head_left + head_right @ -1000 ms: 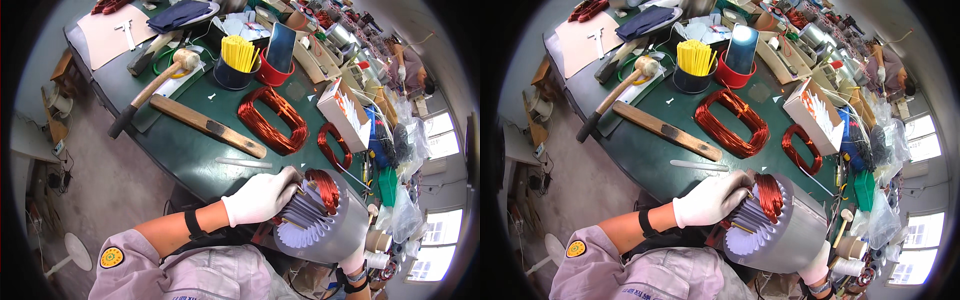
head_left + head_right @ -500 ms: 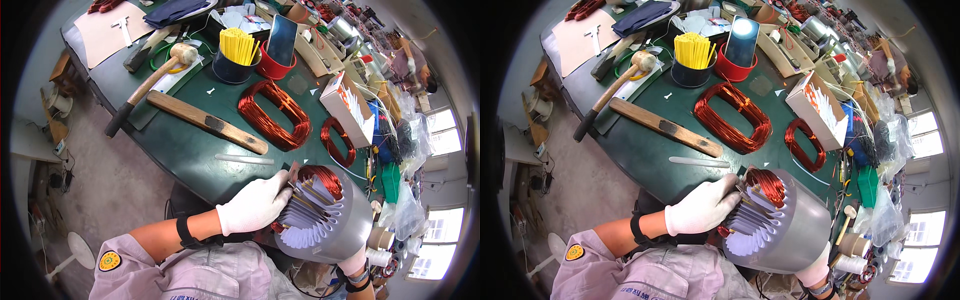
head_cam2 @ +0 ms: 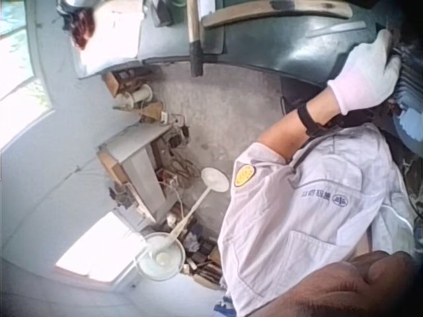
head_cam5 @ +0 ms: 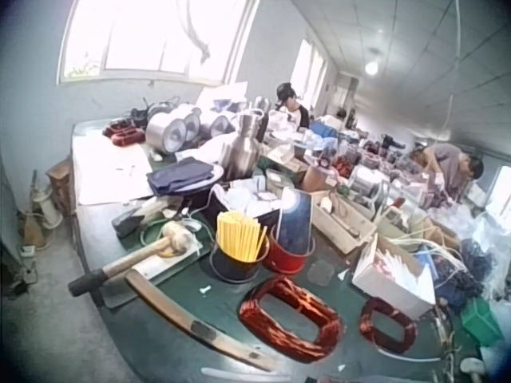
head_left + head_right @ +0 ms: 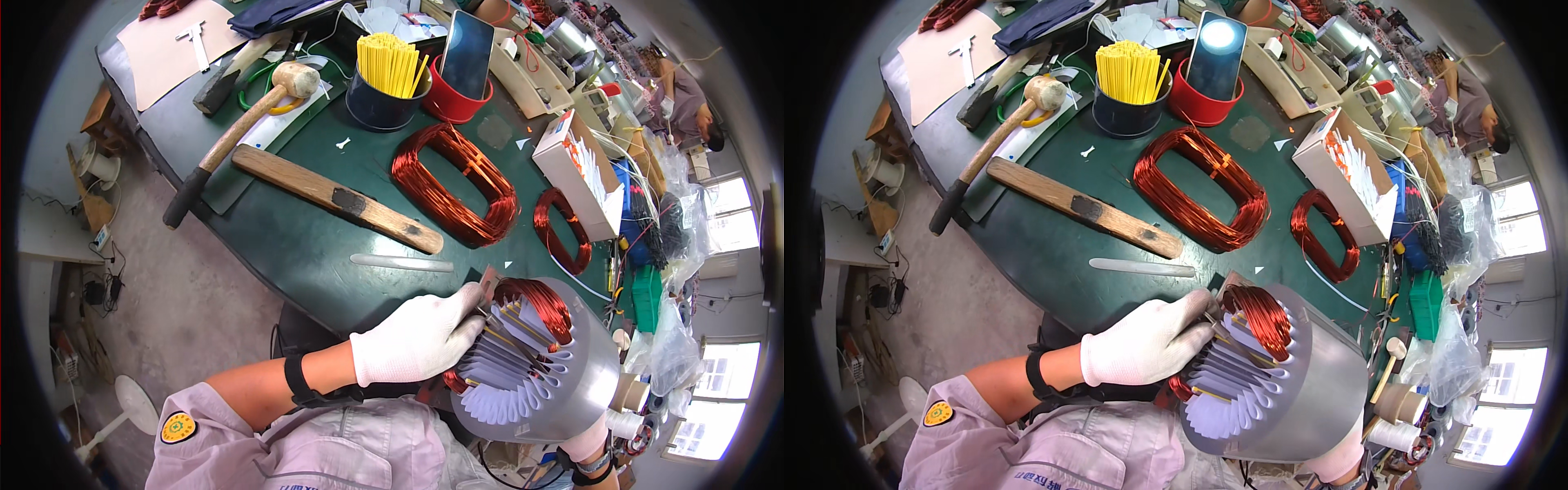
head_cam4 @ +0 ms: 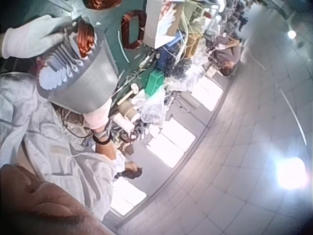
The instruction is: The person inserts a yellow strip into a stator slot, fits a copper coil into the stator, and uses a metal tool to press it deeper. They then use a mallet and a wooden block to tap the coil into place before picking up another coil.
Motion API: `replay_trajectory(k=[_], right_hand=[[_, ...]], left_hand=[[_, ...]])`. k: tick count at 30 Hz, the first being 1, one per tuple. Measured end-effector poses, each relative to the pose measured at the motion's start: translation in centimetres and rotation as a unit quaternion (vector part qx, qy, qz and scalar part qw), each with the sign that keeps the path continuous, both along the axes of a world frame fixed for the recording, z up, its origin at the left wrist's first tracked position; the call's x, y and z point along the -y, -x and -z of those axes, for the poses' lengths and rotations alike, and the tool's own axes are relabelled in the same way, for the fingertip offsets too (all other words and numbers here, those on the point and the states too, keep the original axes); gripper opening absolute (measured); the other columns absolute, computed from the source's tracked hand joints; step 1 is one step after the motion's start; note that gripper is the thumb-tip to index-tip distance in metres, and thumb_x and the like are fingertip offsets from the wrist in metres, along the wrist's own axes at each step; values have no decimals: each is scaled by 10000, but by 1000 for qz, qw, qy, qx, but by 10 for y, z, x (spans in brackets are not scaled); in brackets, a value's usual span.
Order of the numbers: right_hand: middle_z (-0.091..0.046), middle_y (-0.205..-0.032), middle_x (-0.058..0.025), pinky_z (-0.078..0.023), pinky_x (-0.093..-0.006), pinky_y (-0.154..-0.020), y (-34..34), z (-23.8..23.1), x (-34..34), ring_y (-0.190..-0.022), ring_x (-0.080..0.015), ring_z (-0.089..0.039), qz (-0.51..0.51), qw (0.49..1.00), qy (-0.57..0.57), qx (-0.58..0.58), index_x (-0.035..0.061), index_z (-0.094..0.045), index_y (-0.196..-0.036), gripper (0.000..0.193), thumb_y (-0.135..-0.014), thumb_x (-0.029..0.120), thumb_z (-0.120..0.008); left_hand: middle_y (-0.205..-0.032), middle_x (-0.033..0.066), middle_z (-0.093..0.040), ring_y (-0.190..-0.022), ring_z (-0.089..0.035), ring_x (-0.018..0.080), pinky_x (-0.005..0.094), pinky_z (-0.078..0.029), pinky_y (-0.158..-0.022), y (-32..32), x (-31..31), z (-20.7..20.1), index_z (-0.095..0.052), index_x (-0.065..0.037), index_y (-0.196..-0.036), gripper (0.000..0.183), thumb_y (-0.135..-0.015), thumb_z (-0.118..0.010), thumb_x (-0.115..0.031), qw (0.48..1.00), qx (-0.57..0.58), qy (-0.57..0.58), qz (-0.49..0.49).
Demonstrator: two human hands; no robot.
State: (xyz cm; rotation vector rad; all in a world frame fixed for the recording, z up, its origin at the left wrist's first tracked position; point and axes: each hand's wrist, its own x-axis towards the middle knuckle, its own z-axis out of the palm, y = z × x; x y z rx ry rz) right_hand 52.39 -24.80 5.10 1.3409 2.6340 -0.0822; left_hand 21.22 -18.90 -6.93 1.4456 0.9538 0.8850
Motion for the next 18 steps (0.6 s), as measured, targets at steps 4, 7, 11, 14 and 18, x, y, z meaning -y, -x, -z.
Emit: replay_trajectory(k=[4, 7, 11, 14, 18], right_hand=[[-755, -1072, -30, -568, -420, -720, -21, -4, 6, -924, -271, -731, 5, 1000, 8, 13, 104, -728, -1143, 268, -898, 209, -702], [-755, -1064, -31, -567, -419, -716, -32, -2, 10, -916, -273, -731, 4, 1000, 17, 21, 103, -729, -1137, 266, -895, 209, -703], [-755, -1054, -33, -566, -419, -709, -26, -1, 7, -906, -276, -731, 7, 999, 23, 36, 103, -730, -1129, 262, -891, 209, -705], [-755, -1046, -34, -566, -419, -705, -15, 0, -1, -899, -279, -731, 6, 998, 26, 49, 103, -730, -1123, 259, -888, 208, -706], [-754, -1036, -36, -565, -419, -698, -1, -7, -4, -889, -282, -731, 16, 997, 19, 77, 103, -731, -1115, 255, -883, 208, -708]], left_hand=[[-834, 282, -670, -820, -679, 485, 533, -520, -725, 2, -1, 0, -516, 14, -1184, 212, -1043, -533, -145, 1000, 4, 8, 6], [-828, 279, -665, -811, -675, 486, 529, -517, -715, 2, 2, 3, -513, 12, -1176, 202, -1042, -535, -138, 1000, 8, 16, -5], [-823, 279, -658, -801, -666, 491, 532, -510, -710, 1, 1, 1, -519, 10, -1184, 201, -1039, -541, -127, 1000, 2, 10, -5], [-821, 279, -656, -794, -660, 495, 533, -506, -709, 0, 1, 1, -521, 9, -1194, 209, -1038, -545, -128, 1000, -8, 13, -3], [-819, 275, -658, -792, -671, 482, 517, -514, -710, 0, 0, -2, -529, 13, -1205, 227, -1037, -552, -139, 1000, 11, 27, 1]])
